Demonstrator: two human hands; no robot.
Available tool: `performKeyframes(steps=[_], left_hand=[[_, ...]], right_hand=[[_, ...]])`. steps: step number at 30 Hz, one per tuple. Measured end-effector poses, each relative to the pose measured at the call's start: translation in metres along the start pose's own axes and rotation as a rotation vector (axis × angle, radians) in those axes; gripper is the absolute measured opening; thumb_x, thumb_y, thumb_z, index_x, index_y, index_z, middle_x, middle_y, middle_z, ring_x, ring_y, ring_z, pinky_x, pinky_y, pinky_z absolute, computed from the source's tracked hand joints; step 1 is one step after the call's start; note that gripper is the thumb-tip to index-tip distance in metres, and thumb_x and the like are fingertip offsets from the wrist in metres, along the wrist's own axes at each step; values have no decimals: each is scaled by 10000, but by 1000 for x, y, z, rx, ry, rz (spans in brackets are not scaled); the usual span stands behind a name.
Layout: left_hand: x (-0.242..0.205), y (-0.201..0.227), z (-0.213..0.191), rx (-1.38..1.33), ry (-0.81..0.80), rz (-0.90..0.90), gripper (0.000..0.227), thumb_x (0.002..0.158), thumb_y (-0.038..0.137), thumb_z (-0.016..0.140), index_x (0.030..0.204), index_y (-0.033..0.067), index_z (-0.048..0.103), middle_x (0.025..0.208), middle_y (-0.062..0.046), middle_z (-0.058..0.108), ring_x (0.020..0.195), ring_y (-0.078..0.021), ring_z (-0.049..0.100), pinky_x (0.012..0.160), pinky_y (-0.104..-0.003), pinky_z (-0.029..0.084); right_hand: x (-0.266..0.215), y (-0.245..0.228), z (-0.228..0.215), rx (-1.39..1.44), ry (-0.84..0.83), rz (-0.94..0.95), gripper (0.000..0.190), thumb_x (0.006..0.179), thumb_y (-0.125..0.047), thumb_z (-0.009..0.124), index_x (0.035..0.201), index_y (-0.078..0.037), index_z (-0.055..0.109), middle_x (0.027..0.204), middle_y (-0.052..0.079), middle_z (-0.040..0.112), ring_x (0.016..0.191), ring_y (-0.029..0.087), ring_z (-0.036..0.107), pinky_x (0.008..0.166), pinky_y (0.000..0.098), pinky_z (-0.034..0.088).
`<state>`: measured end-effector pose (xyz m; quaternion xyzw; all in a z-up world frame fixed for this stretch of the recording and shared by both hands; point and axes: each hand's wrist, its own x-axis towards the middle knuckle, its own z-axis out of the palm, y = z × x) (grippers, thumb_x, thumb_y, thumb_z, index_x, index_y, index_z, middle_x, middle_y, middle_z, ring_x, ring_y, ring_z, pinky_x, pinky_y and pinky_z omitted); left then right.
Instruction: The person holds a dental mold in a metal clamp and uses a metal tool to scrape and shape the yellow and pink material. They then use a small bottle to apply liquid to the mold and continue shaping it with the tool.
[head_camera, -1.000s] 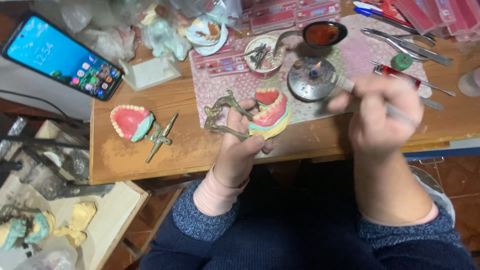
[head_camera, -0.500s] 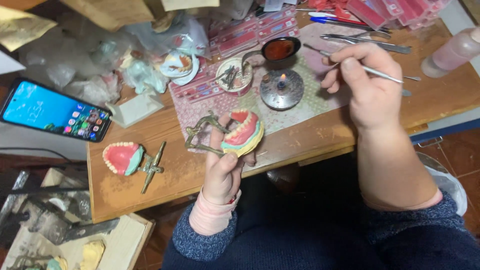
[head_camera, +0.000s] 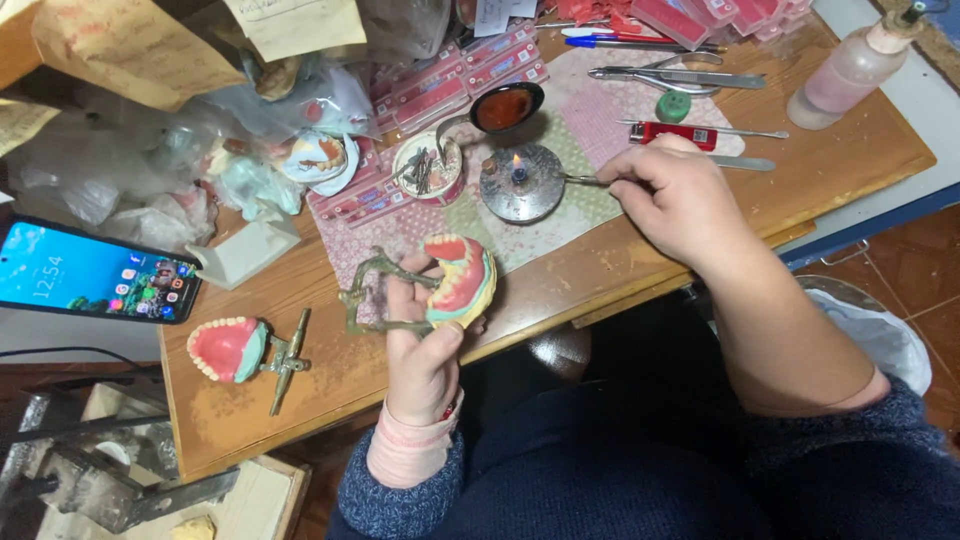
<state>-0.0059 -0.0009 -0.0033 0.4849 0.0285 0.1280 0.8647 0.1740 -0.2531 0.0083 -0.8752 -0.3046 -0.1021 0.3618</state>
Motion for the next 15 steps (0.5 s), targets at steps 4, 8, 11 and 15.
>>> performKeyframes(steps=[4, 8, 11, 15], left_hand=[[-2, 6, 1, 144, -29, 49, 734, 800, 53, 784, 1409, 40, 376, 1268, -152, 579, 1186, -246, 646, 1030, -347, 564], [0, 21, 8, 422, 28, -45, 695, 712, -35, 831, 1261, 20, 409, 1144, -117, 638, 1056, -205, 675, 914, -320, 569], [4, 37, 20, 766, 92, -124, 678, 662, 17, 881, 1197, 9, 464, 993, -99, 732, 906, -183, 734, 801, -299, 587], [7, 41, 18, 775, 38, -126, 625, 694, 59, 884, 1173, -7, 488, 1014, -100, 763, 931, -150, 747, 843, -288, 600]], right_hand=[[-1, 12, 1, -22, 43, -113, 157, 917, -72, 717, 1051, -125, 780, 943, 59, 742, 968, 242, 664, 862, 382, 557], [-6, 33, -10, 49, 187, -126, 56, 982, -106, 759, 1037, -116, 758, 1040, 48, 745, 998, 221, 682, 911, 374, 553], [-14, 67, -25, 63, 270, 60, 43, 1021, -81, 753, 1060, -97, 761, 1010, 59, 708, 957, 215, 685, 869, 343, 556], [-14, 79, -43, -272, 241, 87, 42, 1015, -64, 774, 1054, -57, 758, 996, 122, 683, 946, 281, 678, 856, 363, 550]])
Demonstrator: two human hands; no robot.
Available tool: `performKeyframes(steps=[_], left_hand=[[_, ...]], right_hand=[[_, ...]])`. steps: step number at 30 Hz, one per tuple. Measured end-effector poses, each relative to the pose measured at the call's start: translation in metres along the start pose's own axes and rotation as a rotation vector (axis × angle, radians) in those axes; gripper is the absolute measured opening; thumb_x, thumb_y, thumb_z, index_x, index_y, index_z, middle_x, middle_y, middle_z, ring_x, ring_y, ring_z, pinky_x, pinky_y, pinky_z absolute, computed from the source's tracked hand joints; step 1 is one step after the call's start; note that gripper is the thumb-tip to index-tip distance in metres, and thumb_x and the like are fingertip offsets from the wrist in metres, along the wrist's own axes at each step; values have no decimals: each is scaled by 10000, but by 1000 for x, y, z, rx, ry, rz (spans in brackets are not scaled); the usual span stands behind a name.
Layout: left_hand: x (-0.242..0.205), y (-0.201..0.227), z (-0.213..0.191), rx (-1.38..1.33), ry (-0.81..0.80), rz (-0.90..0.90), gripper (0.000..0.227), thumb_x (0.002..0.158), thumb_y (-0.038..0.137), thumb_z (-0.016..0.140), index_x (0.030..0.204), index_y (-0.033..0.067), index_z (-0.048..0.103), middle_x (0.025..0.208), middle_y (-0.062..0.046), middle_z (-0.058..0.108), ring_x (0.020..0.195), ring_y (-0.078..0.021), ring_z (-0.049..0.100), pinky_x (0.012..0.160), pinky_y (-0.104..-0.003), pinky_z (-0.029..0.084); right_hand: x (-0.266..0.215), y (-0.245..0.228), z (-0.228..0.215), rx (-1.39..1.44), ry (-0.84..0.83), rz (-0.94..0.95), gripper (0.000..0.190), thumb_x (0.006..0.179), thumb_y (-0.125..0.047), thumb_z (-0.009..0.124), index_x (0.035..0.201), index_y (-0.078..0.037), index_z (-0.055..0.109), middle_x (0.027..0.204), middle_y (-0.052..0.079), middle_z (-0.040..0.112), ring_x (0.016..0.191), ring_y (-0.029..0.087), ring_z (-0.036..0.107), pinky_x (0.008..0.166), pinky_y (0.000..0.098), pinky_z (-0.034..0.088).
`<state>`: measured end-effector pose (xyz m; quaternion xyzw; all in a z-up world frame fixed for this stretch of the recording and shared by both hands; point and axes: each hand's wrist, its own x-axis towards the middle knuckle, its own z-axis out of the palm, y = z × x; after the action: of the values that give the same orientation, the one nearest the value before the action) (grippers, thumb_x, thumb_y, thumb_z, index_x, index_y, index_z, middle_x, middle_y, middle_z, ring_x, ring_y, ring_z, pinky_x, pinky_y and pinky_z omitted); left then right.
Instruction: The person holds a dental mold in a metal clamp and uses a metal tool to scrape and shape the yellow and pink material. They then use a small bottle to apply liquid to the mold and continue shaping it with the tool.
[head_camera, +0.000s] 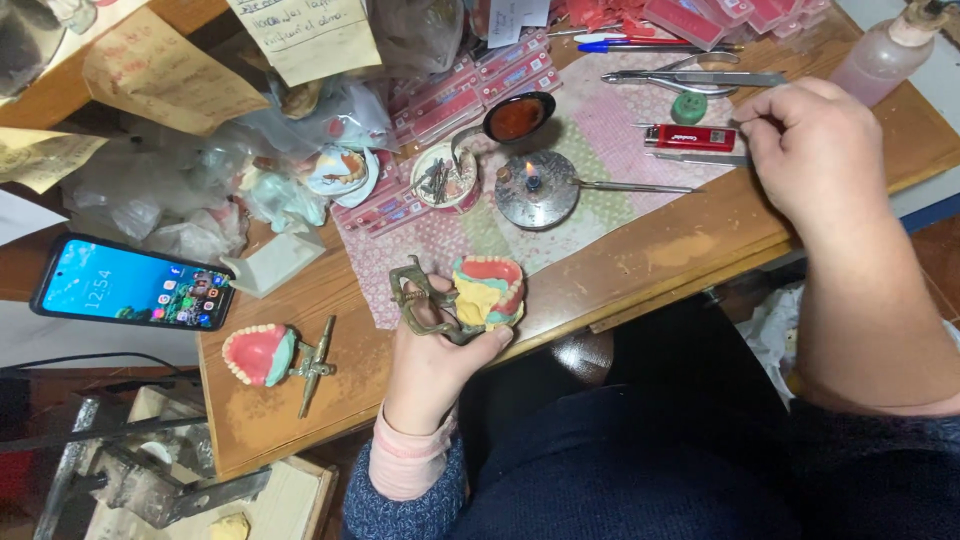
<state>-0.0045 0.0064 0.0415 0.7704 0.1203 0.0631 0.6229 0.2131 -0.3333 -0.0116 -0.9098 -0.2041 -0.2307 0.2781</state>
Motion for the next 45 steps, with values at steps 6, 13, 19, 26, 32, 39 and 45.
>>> performKeyframes(steps=[6, 13, 19, 26, 32, 39, 45], left_hand=[[0, 3, -2, -38, 28, 24, 746, 689, 54, 874, 1306, -10, 460, 1098, -87, 713, 990, -141, 723, 872, -283, 595], [-5, 1, -1, -4, 149, -6, 1269, 638, 62, 886, 1625, 6, 91, 1227, -233, 615, 945, -215, 668, 804, -319, 570], [-7, -1, 0, 202, 278, 148, 1396, 649, 166, 953, 1612, -13, -41, 1472, -222, 490, 1252, -279, 625, 1069, -380, 505], [-1, -5, -5, 284, 310, 44, 1074, 615, 211, 987, 1447, 70, 322, 982, -95, 697, 724, -137, 629, 647, -268, 547], [5, -23, -18, 189, 294, 65, 919, 633, 175, 981, 1334, 59, 398, 906, -63, 682, 701, -105, 591, 636, -247, 528], [6, -42, -37, -150, 130, 104, 828, 733, -5, 890, 1387, 50, 386, 1046, -111, 722, 923, -138, 684, 857, -280, 580], [9, -53, -48, -316, 67, 82, 821, 752, -81, 859, 1404, 45, 376, 1121, -168, 690, 1006, -166, 683, 902, -315, 596]], right_hand=[[25, -37, -20, -368, -169, -144, 104, 897, -82, 688, 989, -41, 715, 931, 162, 699, 903, 361, 687, 777, 471, 557], [48, -13, -5, -558, -463, -172, 178, 930, -161, 666, 1090, -83, 672, 1048, 142, 712, 966, 330, 706, 809, 453, 578], [59, -47, -29, -674, -644, -306, 166, 908, -226, 675, 1069, -205, 710, 1055, 60, 713, 967, 272, 717, 782, 417, 593], [46, -16, -33, -206, -468, -222, 297, 919, -74, 611, 1199, -96, 705, 973, 115, 732, 857, 210, 728, 726, 345, 602], [14, -67, -22, 949, -322, -158, 126, 1048, -69, 582, 1150, -2, 614, 1040, 80, 704, 1008, 118, 697, 926, 246, 597], [-25, -100, 20, 739, -327, -30, 133, 1112, -68, 645, 1082, 21, 740, 882, 103, 738, 725, 120, 709, 654, 221, 572], [-18, -121, 20, 384, -396, -56, 125, 1064, -138, 696, 1046, -20, 731, 934, 102, 748, 798, 179, 714, 719, 291, 547]])
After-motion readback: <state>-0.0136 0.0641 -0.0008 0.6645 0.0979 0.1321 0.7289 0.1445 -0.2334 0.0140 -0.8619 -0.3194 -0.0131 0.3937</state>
